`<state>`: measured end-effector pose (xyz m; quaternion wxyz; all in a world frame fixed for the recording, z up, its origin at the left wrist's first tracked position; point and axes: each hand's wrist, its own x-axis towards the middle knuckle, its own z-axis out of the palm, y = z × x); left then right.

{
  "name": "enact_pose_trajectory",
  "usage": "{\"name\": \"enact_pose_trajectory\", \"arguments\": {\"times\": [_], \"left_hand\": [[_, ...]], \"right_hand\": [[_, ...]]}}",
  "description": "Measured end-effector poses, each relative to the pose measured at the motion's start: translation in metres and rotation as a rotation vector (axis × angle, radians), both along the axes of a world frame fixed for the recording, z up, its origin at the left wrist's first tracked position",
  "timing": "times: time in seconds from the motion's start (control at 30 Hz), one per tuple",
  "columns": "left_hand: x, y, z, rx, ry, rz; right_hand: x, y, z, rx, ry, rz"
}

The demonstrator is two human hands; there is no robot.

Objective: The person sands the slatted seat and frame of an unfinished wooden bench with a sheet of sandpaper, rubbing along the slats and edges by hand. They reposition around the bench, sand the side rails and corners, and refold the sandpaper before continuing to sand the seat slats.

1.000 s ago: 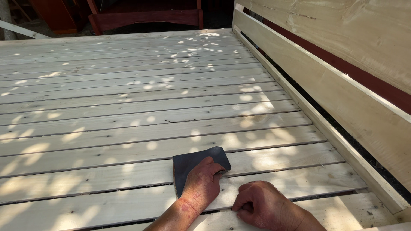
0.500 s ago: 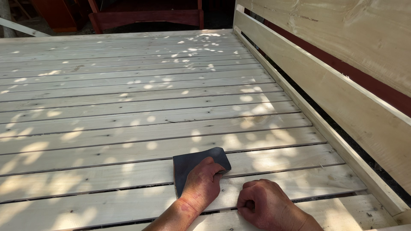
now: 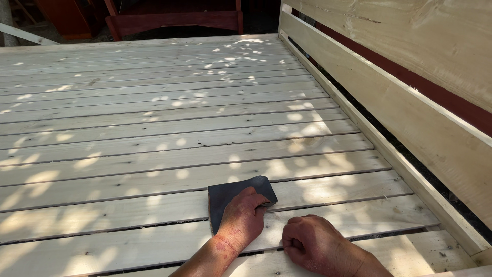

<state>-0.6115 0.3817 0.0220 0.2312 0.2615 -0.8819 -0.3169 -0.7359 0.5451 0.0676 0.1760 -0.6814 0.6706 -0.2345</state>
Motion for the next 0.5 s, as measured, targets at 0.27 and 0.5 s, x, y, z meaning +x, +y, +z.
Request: {"name": "enact_pose_trajectory", "arguments": {"times": [0.27,0.5], "left_hand": [[-0.0017,0.0002,0.0002,0.008,-0.071,0.004],[-0.0009,0.0001,0.0005,-0.001,-0.055,-0.001]], "right_hand": [[0.0067,0.0011,-0.0015,-0.004,0.152,-0.009],[0.0045,0.0005,-0.0018,0.014,0.052,-0.045]]}}
